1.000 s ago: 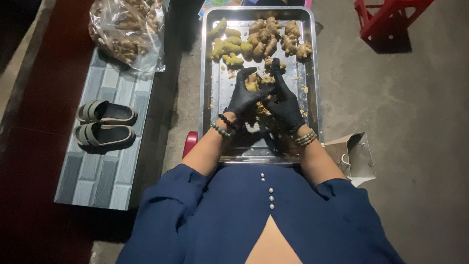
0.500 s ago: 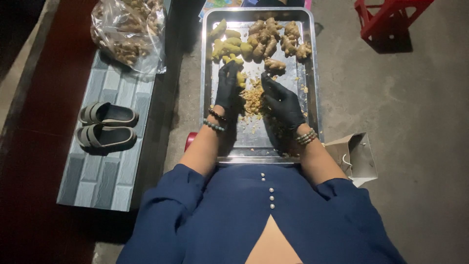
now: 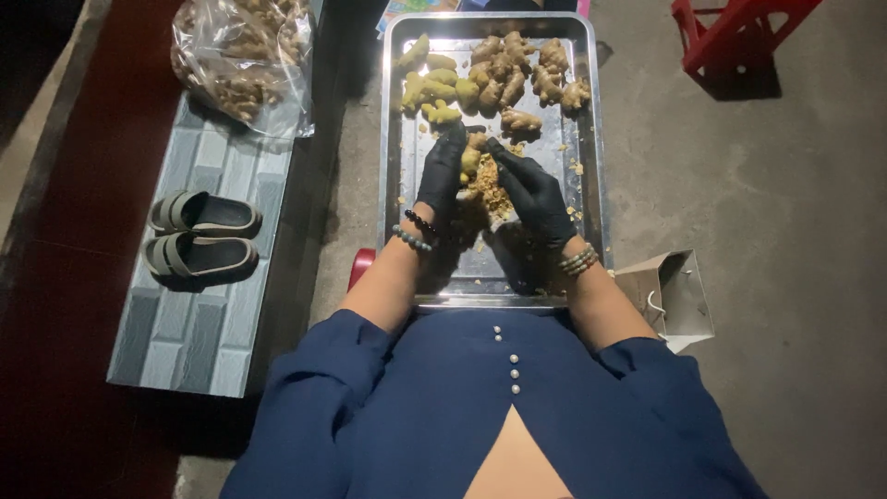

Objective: Scraping the skin off ginger roots using a small knife over a metal tray.

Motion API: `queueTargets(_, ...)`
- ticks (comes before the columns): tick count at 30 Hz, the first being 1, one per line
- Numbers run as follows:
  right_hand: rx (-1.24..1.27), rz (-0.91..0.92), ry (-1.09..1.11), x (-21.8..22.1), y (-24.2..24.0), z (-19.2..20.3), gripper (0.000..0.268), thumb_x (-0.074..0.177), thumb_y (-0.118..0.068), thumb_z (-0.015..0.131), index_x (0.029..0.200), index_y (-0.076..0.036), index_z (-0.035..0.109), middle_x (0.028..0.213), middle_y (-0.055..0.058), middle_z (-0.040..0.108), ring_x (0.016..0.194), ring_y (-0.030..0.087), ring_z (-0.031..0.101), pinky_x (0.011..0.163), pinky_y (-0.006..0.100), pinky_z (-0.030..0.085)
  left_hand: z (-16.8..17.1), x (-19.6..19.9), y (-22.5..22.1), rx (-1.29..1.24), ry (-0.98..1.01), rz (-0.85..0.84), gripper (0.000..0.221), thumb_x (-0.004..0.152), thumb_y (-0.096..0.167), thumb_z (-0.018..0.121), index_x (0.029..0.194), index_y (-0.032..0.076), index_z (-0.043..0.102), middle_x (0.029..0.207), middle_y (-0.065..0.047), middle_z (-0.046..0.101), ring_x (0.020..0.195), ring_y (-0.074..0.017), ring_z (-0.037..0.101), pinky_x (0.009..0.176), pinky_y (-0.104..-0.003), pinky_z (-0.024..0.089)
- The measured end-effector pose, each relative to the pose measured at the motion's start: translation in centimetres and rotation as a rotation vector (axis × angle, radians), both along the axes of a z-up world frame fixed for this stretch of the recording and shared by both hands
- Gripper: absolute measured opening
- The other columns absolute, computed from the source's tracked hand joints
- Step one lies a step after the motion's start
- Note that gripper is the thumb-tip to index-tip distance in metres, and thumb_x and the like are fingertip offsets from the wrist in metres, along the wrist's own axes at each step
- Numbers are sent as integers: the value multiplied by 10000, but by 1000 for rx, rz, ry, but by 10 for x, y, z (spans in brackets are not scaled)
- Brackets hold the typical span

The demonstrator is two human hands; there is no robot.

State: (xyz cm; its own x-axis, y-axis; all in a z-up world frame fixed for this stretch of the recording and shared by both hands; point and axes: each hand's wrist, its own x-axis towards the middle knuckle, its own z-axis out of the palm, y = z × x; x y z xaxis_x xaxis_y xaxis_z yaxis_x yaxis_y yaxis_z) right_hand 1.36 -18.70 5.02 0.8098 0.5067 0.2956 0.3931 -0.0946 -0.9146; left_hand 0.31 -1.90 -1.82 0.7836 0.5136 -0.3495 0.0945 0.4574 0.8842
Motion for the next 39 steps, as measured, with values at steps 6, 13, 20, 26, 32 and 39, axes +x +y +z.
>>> queueTargets(6, 137, 35, 99, -9, 4, 9, 375, 953, -39, 784, 1305, -149, 717, 1075, 172, 762, 906, 200, 756, 763, 310, 587, 12, -3, -4, 51, -23, 18, 466, 893, 530, 755, 1138, 135, 722, 931, -190, 737, 789, -206, 688, 625, -398, 635)
queueTargets(13, 130, 9, 30, -17, 10, 19, 366, 924, -4, 806, 1266, -116, 741, 1107, 144, 770, 925, 162, 727, 786, 326, 590, 35, -23, -20, 457, -171, -8, 394, 1047, 343, 614, 1287, 39, 687, 1265, -268, 678, 1263, -373, 605, 1147, -464, 477)
queueTargets(20, 87, -5, -48, -11, 9, 6, 277, 906, -41, 832, 1174, -89, 779, 961, 194, 754, 912, 280, 747, 765, 371, 593, -9, -7, -8, 543, -239, -2, 369, 1070, 307, 590, 1322, 54, 684, 1291, -240, 676, 1302, -345, 580, 1166, -461, 444)
queueTargets(26, 31, -16, -7, -2, 3, -9, 168, 905, -88, 852, 1064, -100, 801, 917, 166, 761, 941, 318, 748, 826, 399, 581, -28, 3, -2, 448, -205, 3, 403, 1049, 431, 618, 1269, 111, 724, 1242, -169, 719, 1267, -301, 612, 1152, -432, 450)
queueTargets(32, 113, -20, 40, -13, 7, 12, 126, 888, -21, 847, 982, -60, 773, 961, 166, 773, 1054, 260, 726, 922, 392, 564, -7, -8, -15, 443, -191, -41, 440, 1034, 431, 633, 1315, 98, 699, 1267, -197, 697, 1288, -331, 586, 1166, -461, 430)
queueTargets(39, 201, -83, 101, -4, 5, -14, 110, 889, 31, 832, 934, -12, 742, 1036, 203, 769, 1108, 297, 709, 895, 417, 596, -33, 3, -19, 387, -209, -52, 473, 1031, 482, 635, 1321, 112, 692, 1239, -192, 712, 1266, -310, 607, 1129, -458, 470)
